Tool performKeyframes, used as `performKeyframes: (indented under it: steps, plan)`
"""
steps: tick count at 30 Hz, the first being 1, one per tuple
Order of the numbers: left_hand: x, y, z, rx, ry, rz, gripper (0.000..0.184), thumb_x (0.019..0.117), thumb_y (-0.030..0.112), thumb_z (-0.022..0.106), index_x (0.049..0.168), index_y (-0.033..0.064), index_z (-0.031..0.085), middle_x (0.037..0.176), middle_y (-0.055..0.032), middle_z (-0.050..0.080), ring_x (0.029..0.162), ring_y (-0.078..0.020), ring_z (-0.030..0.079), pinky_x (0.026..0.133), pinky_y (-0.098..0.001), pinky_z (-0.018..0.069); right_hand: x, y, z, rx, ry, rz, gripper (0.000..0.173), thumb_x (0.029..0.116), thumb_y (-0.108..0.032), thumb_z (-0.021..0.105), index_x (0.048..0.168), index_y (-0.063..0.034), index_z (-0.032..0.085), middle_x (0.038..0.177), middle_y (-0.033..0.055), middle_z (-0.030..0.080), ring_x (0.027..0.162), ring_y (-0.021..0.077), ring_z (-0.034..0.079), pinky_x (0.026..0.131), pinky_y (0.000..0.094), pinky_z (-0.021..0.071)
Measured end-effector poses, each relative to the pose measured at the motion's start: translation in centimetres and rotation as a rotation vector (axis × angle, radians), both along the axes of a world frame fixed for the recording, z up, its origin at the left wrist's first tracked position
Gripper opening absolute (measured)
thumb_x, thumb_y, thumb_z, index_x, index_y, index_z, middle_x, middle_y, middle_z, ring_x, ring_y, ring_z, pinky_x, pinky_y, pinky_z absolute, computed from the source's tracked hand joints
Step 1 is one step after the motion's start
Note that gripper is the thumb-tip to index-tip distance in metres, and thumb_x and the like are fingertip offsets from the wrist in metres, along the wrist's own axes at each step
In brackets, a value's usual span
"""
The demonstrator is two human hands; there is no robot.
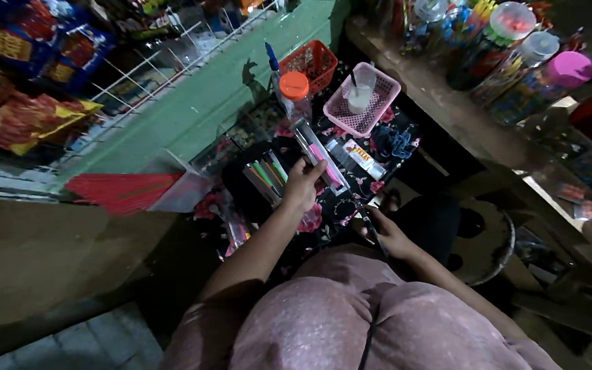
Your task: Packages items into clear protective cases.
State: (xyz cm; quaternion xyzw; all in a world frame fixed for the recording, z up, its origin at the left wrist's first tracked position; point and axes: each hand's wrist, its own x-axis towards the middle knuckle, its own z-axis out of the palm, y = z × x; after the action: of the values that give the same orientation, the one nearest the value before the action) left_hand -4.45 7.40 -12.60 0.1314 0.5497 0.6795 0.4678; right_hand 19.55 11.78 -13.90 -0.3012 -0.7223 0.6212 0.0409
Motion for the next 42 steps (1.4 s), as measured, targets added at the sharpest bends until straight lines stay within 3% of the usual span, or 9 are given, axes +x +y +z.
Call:
performKeyframes:
  steps: [5, 15, 18, 24, 29, 33, 38, 42]
  plan:
    - [0.7, -0.4, 0.5, 0.019, -0.017, -0.006, 0.023, 0.1006, 0.006, 0.06, 0.121, 0.0053, 0.051, 0.102, -0.005, 0.063, 0.087, -0.0135, 0.068, 0.079, -0.0336, 0.0609, 0.1, 0.0, -0.5, 0.005, 0.015, 0.0, 0.07, 0.0974, -0.04, 0.061, 0.151, -0.0003, 0.039, 0.125, 0.0108, 0.064, 0.108, 0.0078, 0.063, 0.097, 0.0297, 0.0522]
    - [1.0, -0.8, 1.0, 0.035, -0.033, -0.003, 0.023, 0.1006, 0.005, 0.06, 0.121, 0.0074, 0.05, 0.104, -0.0037, 0.063, 0.089, -0.0132, 0.068, 0.079, -0.0337, 0.0615, 0.4, 0.0, 0.1, 0.006, -0.01, 0.0, 0.062, 0.098, -0.033, 0.061, 0.148, -0.0006, 0.044, 0.124, 0.0105, 0.065, 0.106, 0.008, 0.064, 0.095, 0.0302, 0.0529]
    - [1.0, -0.9, 0.8, 0.049, -0.041, -0.003, 0.022, 0.1008, 0.006, 0.06, 0.12, 0.0078, 0.049, 0.104, -0.0038, 0.063, 0.09, -0.0129, 0.068, 0.081, -0.0338, 0.0611, 0.5, -0.1, 0.3, 0.015, -0.016, -0.016, 0.057, 0.0988, -0.029, 0.06, 0.146, 0.0002, 0.046, 0.117, 0.0078, 0.066, 0.096, 0.0039, 0.063, 0.088, 0.0259, 0.0531]
    - [1.2, -1.0, 1.0, 0.036, -0.04, -0.006, 0.024, 0.1011, 0.006, 0.06, 0.123, 0.0078, 0.05, 0.107, -0.004, 0.062, 0.093, -0.0129, 0.068, 0.082, -0.0343, 0.0609, 0.9, -0.2, 0.3, 0.057, -0.02, -0.028, 0.055, 0.0997, -0.029, 0.062, 0.145, 0.0002, 0.05, 0.115, 0.0081, 0.069, 0.094, 0.004, 0.065, 0.087, 0.026, 0.0546]
    - [1.3, -0.9, 1.1, 0.04, -0.045, -0.017, 0.02, 0.1018, 0.007, 0.059, 0.119, 0.0093, 0.051, 0.105, -0.0022, 0.063, 0.091, -0.012, 0.068, 0.08, -0.0328, 0.0611, 1.1, -0.5, 0.0, 0.15, 0.008, -0.046, 0.05, 0.0998, -0.024, 0.063, 0.141, 0.0023, 0.053, 0.097, 0.0054, 0.068, 0.075, 0.0004, 0.058, 0.072, 0.021, 0.052]
    - [1.5, -0.9, 1.2, 0.023, -0.065, -0.015, 0.023, 0.102, 0.007, 0.059, 0.123, 0.0092, 0.051, 0.104, -0.0025, 0.064, 0.088, -0.0116, 0.068, 0.078, -0.0312, 0.0609, 1.3, -0.9, -0.4, 0.199, 0.033, -0.061, 0.051, 0.0987, -0.025, 0.065, 0.14, 0.0036, 0.055, 0.101, 0.0079, 0.07, 0.077, 0.0021, 0.061, 0.074, 0.0223, 0.0538]
    - [2.2, -1.2, 1.2, 0.005, -0.109, -0.074, 0.024, 0.1022, 0.008, 0.058, 0.124, 0.0098, 0.049, 0.106, -0.0033, 0.063, 0.091, -0.0128, 0.067, 0.08, -0.0328, 0.06, 1.2, -1.0, -0.1, 0.147, 0.041, -0.097, 0.053, 0.0977, -0.024, 0.066, 0.142, 0.0024, 0.053, 0.115, 0.0091, 0.07, 0.094, 0.0037, 0.066, 0.087, 0.0247, 0.0556]
    - [3.1, -1.5, 1.2, -0.006, -0.129, -0.141, 0.026, 0.1016, 0.008, 0.059, 0.125, 0.0098, 0.049, 0.106, -0.0033, 0.063, 0.091, -0.0132, 0.068, 0.078, -0.0331, 0.0606, 0.8, -0.8, 0.5, 0.162, 0.013, -0.102, 0.054, 0.0975, -0.023, 0.065, 0.144, -0.0002, 0.051, 0.115, 0.0123, 0.07, 0.095, 0.0112, 0.068, 0.087, 0.0334, 0.0572]
